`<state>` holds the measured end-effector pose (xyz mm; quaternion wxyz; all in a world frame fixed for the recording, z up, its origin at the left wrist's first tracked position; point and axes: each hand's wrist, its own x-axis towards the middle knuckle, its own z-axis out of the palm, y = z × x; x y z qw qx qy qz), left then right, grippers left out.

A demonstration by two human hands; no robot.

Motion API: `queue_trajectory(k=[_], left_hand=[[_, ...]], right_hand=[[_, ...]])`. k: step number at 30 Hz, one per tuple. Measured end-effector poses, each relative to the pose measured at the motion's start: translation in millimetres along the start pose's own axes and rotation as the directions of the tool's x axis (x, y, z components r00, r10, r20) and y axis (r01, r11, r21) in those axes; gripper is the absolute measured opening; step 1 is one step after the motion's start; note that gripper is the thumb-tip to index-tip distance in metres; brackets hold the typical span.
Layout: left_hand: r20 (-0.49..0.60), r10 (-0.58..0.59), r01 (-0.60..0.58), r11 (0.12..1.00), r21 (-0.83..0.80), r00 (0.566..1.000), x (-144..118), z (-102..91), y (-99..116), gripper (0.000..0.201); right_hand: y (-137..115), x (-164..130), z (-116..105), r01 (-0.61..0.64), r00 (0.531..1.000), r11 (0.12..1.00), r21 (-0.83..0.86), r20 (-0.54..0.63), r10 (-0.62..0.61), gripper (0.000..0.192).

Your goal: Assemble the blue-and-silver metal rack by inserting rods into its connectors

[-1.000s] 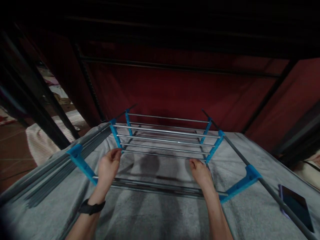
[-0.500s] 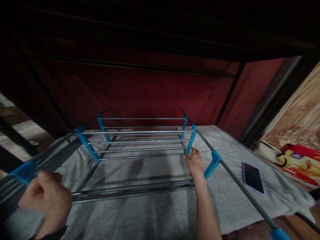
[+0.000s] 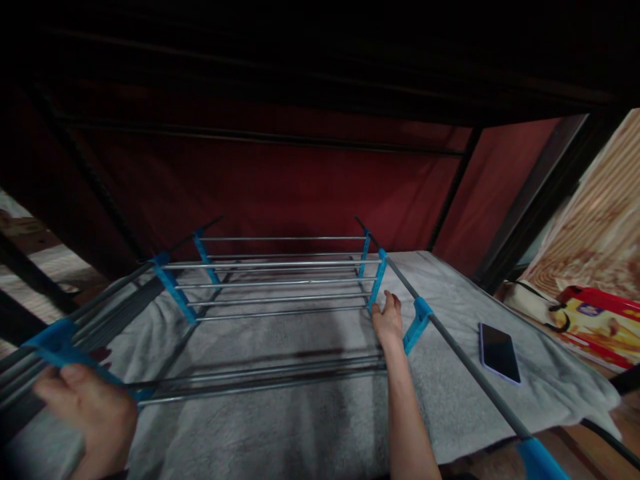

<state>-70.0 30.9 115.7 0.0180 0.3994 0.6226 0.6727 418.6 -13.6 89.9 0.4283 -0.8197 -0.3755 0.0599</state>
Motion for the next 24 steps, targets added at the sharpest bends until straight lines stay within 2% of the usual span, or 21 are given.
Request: queue_trajectory(k=[2, 6, 10, 15, 18, 21, 24], left_hand=[[-0.059, 0.072, -0.069, 0.996, 0.048, 0.996, 3.6, 1.9, -1.0, 0.023], [0.003, 0.055, -0.055, 0.991, 0.124, 0.998, 9.4, -0.1, -2.9, 0.026], [0.01, -0.017, 0.017, 1.0, -0.015, 1.0, 11.8, 1.6, -10.7, 0.028], [0.037, -0.182, 0.186, 0.969, -0.164, 0.983, 15.1, 9.4, -20.9, 0.041], [-0.004, -0.204, 0.199, 0.961, -0.192, 0.979, 14.3, 12.7, -18.5, 0.041], [-0.085, -0.179, 0.163, 0.973, -0.165, 0.98, 11.7, 16.0, -11.9, 0.039], [-0.113, -0.181, 0.163, 0.974, -0.157, 0.977, 10.5, 20.8, -6.2, 0.038]], right_hand=[[2.8, 0.9, 1.3, -0.022, 1.0, 1.0, 0.006, 0.016, 0.022, 0.067], [3.0, 0.0, 6.0, -0.036, 0.999, 0.998, 0.057, 0.03, 0.034, 0.068], [-1.3, -1.8, 5.3, -0.062, 0.997, 0.991, 0.118, 0.056, 0.056, 0.073], [-3.4, 1.4, -11.9, -0.034, 0.999, 0.99, 0.133, 0.036, 0.03, 0.069], [-3.8, 1.4, -22.2, -0.072, 0.997, 0.986, 0.149, 0.047, 0.066, 0.072], [-6.3, -4.4, -30.2, -0.142, 0.976, 0.941, 0.306, 0.203, 0.081, 0.072], [-9.7, -14.5, -39.8, -0.186, 0.9, 0.903, 0.386, 0.437, -0.001, 0.066]])
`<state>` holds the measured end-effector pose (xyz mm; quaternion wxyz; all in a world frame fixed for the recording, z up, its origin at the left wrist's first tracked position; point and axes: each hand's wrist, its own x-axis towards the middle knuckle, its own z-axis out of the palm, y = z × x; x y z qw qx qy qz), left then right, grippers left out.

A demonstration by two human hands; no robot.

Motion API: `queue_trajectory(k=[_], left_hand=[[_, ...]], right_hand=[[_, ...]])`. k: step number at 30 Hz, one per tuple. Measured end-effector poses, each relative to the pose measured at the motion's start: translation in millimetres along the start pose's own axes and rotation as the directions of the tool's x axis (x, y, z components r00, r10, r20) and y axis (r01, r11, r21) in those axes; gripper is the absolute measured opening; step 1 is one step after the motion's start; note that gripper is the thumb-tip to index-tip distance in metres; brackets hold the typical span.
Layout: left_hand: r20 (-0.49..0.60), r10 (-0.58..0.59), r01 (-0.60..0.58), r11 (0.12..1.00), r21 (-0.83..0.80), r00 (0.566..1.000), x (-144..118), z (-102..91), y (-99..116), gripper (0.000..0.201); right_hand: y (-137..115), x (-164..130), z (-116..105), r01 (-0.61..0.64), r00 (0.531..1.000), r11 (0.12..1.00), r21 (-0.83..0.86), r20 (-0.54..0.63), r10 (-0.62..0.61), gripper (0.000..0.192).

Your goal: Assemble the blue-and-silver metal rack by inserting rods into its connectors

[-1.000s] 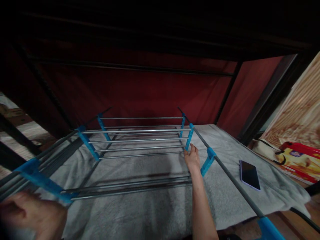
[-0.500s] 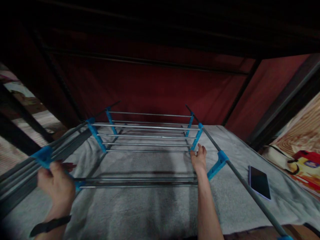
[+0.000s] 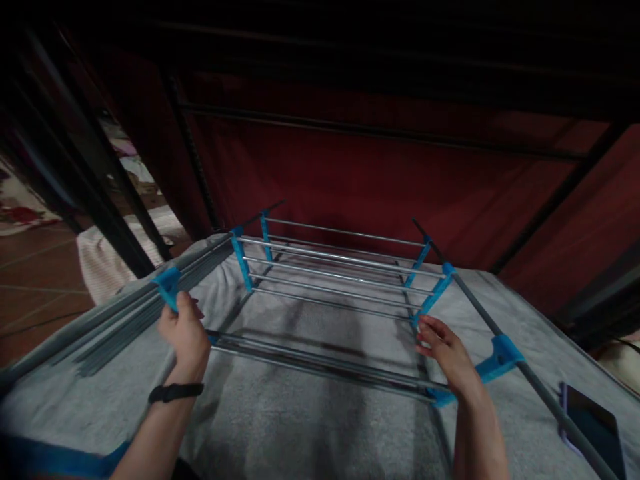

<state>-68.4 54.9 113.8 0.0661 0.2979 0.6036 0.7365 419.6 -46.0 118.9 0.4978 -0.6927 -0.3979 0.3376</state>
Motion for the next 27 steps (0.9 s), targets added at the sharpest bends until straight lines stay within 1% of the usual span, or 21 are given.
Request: queue_trajectory(k=[2, 4, 8, 11, 14, 17, 19, 21, 24, 27], left_hand=[[-0.006, -0.011, 0.011, 1.0, 0.005, 1.0, -0.4, 4.2, 1.1, 0.037], [-0.009, -0.021, 0.021, 1.0, 0.002, 1.0, -0.2, 8.3, 0.3, 0.036], [-0.035, -0.014, 0.013, 1.0, -0.024, 0.999, 0.6, 14.1, -6.4, 0.037], [-0.054, -0.017, 0.017, 1.0, 0.0, 0.998, 0.9, 15.4, -11.1, 0.038], [-0.061, -0.035, 0.036, 0.999, 0.012, 0.998, -0.1, 15.2, -10.1, 0.038], [-0.065, -0.035, 0.033, 0.999, -0.031, 0.997, -2.5, 14.3, -3.8, 0.036], [-0.062, -0.044, 0.041, 0.998, -0.039, 0.997, -3.9, 13.9, 0.4, 0.033], [-0.059, -0.061, 0.06, 0.998, -0.022, 0.996, -4.5, 13.9, 2.6, 0.032], [-0.055, -0.065, 0.064, 0.998, -0.007, 0.996, -4.6, 14.9, 1.1, 0.033], [-0.041, -0.046, 0.045, 0.999, -0.006, 0.998, -4.6, 16.2, -3.1, 0.035]], right_hand=[[-3.0, -9.3, -2.6, -0.017, 0.986, 0.998, -0.055, 0.165, 0.026, 0.062], [-5.3, -17.3, -5.8, -0.035, 0.962, 0.992, -0.121, 0.264, 0.066, 0.061], [-8.9, -25.9, -13.1, -0.068, 0.944, 0.973, -0.221, 0.301, 0.134, 0.058], [-8.8, -25.7, -20.2, -0.016, 0.942, 0.953, -0.304, 0.315, 0.116, 0.057], [-2.6, -22.5, -29.3, 0.004, 0.963, 0.916, -0.401, 0.249, 0.105, 0.059], [5.3, -21.7, -39.3, -0.043, 0.977, 0.843, -0.536, 0.152, 0.147, 0.06], [7.6, -24.2, -44.4, -0.066, 0.979, 0.792, -0.606, 0.114, 0.169, 0.058], [6.7, -28.0, -46.9, -0.072, 0.986, 0.763, -0.642, 0.071, 0.153, 0.055], [2.8, -30.8, -45.4, -0.02, 0.997, 0.751, -0.66, 0.044, 0.065, 0.051], [0.8, -26.7, -41.2, 0.031, 0.999, 0.793, -0.608, 0.036, -0.011, 0.051]])
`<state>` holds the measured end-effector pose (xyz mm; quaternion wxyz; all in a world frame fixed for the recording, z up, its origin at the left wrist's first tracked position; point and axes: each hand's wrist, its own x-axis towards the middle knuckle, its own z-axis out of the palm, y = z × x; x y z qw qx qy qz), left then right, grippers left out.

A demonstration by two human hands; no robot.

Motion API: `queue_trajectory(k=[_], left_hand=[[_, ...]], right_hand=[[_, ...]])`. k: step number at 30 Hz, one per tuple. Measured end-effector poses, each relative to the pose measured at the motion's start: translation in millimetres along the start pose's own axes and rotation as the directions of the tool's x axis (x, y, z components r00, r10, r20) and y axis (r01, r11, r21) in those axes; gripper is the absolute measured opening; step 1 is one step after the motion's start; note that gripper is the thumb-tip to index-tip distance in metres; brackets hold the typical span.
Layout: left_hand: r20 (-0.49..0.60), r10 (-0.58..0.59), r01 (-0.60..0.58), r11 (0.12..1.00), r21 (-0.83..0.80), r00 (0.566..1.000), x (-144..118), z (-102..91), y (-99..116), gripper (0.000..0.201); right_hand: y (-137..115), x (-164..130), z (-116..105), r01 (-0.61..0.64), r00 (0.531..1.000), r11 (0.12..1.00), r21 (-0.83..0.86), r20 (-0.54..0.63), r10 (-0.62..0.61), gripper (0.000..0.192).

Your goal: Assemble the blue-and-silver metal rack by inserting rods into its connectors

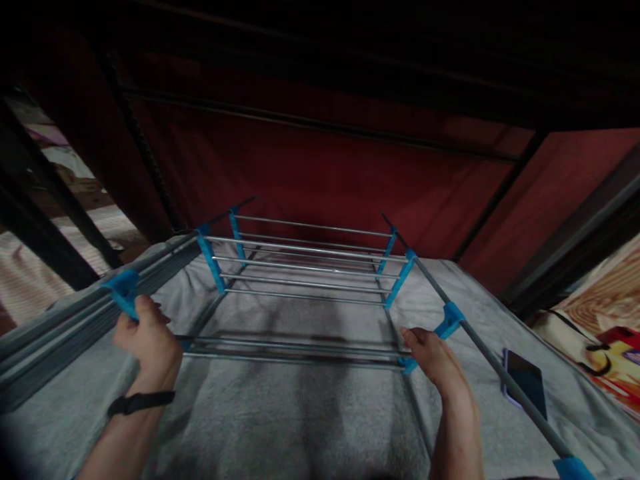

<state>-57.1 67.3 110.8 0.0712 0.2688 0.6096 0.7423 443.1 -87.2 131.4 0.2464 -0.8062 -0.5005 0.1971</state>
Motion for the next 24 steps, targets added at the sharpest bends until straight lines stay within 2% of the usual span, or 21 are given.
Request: queue_trajectory(k=[3, 6, 10, 14, 16, 18, 24], left_hand=[[0.009, 0.027, -0.027, 1.0, 0.0, 1.0, 0.3, 0.5, -2.9, 0.035], [0.026, 0.045, -0.044, 0.999, -0.008, 0.999, 1.0, 0.6, -4.3, 0.034], [0.033, 0.056, -0.056, 0.998, -0.002, 0.998, 1.5, 1.7, -6.6, 0.034], [0.048, 0.061, -0.061, 0.998, -0.005, 0.997, 1.0, 2.9, -8.3, 0.035], [0.05, 0.075, -0.074, 0.997, -0.015, 0.996, 0.9, 3.1, -8.7, 0.036], [0.04, 0.085, -0.084, 0.996, -0.027, 0.996, 1.3, 3.6, -9.6, 0.037], [0.035, 0.089, -0.088, 0.996, -0.034, 0.995, 4.0, 5.9, -16.4, 0.038]], right_hand=[[-0.7, 7.0, 2.8, 0.003, 0.998, 0.999, 0.035, -0.058, -0.001, 0.05], [0.7, 11.7, 4.4, -0.009, 0.998, 1.0, -0.005, -0.069, 0.009, 0.048], [-0.1, 14.0, 6.6, -0.023, 0.993, 1.0, 0.022, -0.113, 0.025, 0.048], [-7.6, 13.9, 9.2, -0.027, 0.976, 0.999, -0.042, -0.216, 0.017, 0.046], [-12.7, 12.5, 9.7, -0.021, 0.974, 0.998, -0.061, -0.228, 0.006, 0.046], [-17.1, 10.5, 9.9, -0.005, 0.98, 0.996, -0.087, -0.197, -0.012, 0.044], [-20.9, 5.4, 10.7, 0.014, 1.0, 0.982, -0.189, 0.007, -0.013, 0.043]])
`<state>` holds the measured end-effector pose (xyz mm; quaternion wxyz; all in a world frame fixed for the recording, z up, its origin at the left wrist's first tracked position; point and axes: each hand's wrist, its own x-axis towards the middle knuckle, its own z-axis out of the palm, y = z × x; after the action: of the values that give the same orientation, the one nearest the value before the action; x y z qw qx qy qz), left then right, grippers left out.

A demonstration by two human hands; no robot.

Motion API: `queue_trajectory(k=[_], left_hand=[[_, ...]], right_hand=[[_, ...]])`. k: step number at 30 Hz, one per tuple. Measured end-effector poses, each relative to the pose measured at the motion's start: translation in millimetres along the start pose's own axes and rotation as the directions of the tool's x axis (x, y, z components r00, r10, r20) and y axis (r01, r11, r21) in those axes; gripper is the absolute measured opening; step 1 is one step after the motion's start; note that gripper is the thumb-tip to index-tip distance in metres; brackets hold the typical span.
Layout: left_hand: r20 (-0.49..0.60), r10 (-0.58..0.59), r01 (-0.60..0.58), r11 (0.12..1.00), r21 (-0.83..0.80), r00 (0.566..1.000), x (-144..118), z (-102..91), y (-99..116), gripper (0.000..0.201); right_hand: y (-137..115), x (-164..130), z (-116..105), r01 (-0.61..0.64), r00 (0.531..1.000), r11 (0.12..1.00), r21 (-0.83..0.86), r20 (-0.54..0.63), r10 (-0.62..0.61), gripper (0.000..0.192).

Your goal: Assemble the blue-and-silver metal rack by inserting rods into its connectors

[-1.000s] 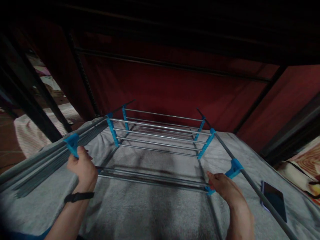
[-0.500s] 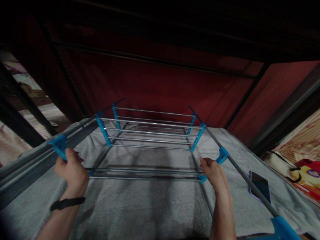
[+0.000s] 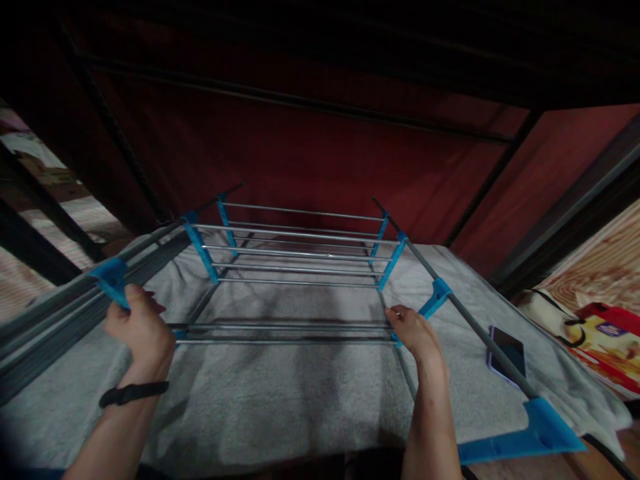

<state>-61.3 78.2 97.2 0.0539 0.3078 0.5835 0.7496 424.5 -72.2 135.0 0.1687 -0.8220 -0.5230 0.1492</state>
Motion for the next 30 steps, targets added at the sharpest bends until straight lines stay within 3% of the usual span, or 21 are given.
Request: queue_trajectory(k=[7, 11, 16, 21, 26, 30], left_hand=[[0.032, 0.006, -0.006, 1.0, 0.025, 0.999, -5.0, -3.3, 10.8, 0.044], [0.092, -0.015, 0.013, 1.0, 0.024, 0.996, -6.9, -8.7, 14.2, 0.041], [0.145, -0.089, 0.086, 0.996, 0.028, 0.985, -3.0, -13.3, 9.3, 0.034], [0.197, -0.146, 0.131, 0.987, 0.089, 0.969, 0.3, -16.5, 5.4, 0.027], [0.223, -0.266, 0.244, 0.962, 0.122, 0.938, 1.0, -16.7, -3.3, 0.035], [0.24, -0.311, 0.283, 0.948, 0.142, 0.92, 1.2, -15.9, -6.8, 0.03]], right_hand=[[-5.8, -7.2, -1.5, 0.068, 0.996, 0.988, -0.137, 0.073, -0.058, 0.044], [-36.0, -6.0, 22.7, 0.212, 0.977, 0.966, -0.146, 0.052, -0.207, 0.043], [-78.2, -9.0, 71.0, 0.488, 0.851, 0.869, 0.084, 0.174, -0.495, 0.037], [-97.1, -14.7, 101.0, 0.573, 0.796, 0.815, 0.092, 0.176, -0.579, 0.031], [-119.6, -28.1, 130.3, 0.718, 0.695, 0.691, -0.084, 0.029, -0.719, 0.029], [-133.4, -36.1, 144.8, 0.731, 0.632, 0.616, -0.294, -0.048, -0.773, 0.03]])
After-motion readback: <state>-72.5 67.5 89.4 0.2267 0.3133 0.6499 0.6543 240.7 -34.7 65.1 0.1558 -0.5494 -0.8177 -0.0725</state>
